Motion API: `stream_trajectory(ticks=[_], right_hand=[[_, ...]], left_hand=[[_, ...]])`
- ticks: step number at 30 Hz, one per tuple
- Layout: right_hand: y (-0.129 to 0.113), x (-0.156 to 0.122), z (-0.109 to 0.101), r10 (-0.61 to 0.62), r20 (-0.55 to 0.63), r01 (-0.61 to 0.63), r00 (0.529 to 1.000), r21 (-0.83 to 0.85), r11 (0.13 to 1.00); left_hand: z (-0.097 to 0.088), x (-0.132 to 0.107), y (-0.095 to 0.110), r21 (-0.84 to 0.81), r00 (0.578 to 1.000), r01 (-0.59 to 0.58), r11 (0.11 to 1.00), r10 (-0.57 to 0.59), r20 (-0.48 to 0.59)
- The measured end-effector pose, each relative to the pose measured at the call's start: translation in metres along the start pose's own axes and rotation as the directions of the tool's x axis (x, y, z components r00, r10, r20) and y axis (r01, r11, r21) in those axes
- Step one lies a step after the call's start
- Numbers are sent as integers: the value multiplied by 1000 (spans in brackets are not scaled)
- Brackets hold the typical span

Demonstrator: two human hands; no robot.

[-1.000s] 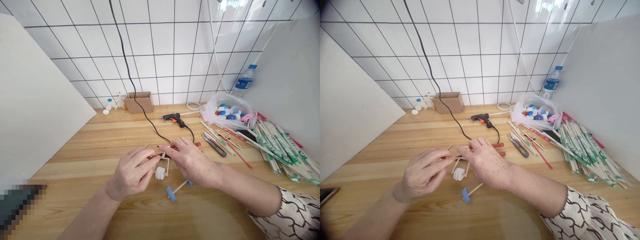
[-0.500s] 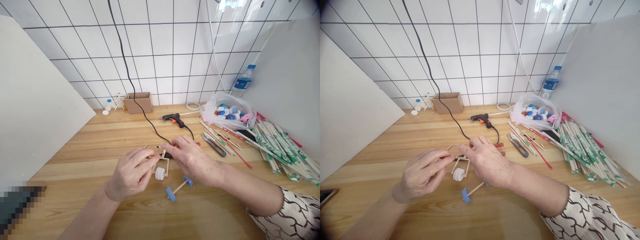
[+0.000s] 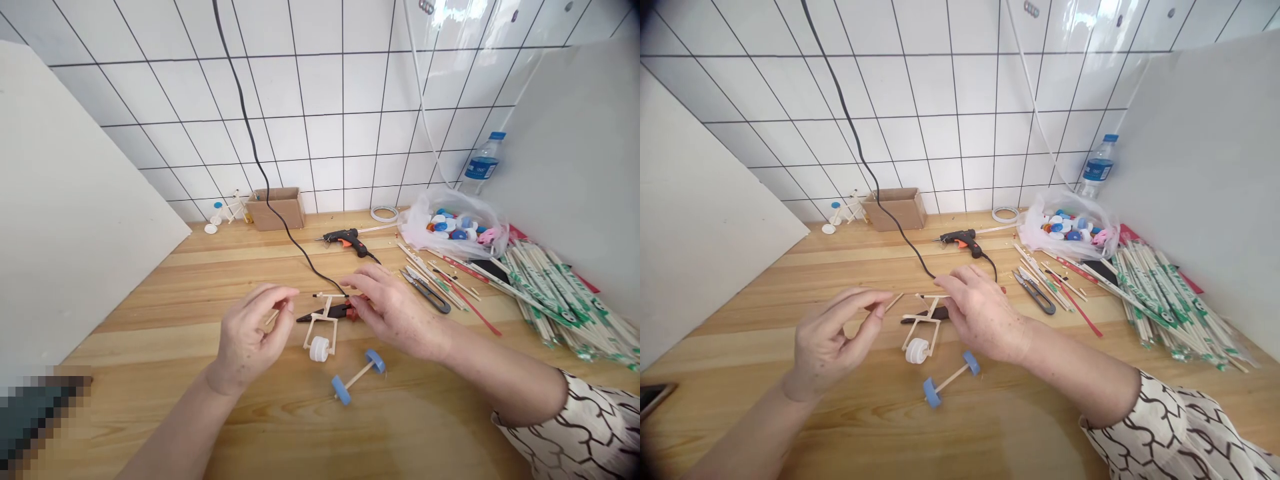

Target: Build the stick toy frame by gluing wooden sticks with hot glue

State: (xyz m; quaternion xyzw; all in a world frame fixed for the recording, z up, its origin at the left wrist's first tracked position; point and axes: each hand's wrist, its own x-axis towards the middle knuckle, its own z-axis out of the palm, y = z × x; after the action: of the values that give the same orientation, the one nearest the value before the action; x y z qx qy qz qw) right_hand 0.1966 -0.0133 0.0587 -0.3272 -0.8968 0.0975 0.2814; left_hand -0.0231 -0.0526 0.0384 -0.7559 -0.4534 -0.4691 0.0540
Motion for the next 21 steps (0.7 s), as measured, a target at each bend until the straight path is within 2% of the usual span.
stream_trajectory(ticks=[2, 5, 9, 11, 14, 21], right_hand=[[2, 0, 0, 32, 21, -32, 999, 3, 999], [4, 0, 1, 53, 50, -53, 997, 16, 998], [4, -3, 5, 31, 89, -33, 996, 22, 999], [4, -6, 9, -10, 106, 9, 994, 7, 1000], [4, -10, 16, -64, 150, 68, 987, -22, 997], [8, -12, 23, -51, 224, 71, 973, -83, 994]], left_hand=[[2, 2, -3, -8, 992, 117, 993, -117, 37], [4, 3, -7, -12, 954, 265, 964, -260, 147], [8, 3, -10, -33, 882, 379, 925, -350, 317], [10, 2, -11, -36, 856, 392, 919, -350, 380], [12, 1, -12, -35, 840, 369, 929, -316, 441], [15, -1, -12, -42, 838, 355, 934, -299, 456]])
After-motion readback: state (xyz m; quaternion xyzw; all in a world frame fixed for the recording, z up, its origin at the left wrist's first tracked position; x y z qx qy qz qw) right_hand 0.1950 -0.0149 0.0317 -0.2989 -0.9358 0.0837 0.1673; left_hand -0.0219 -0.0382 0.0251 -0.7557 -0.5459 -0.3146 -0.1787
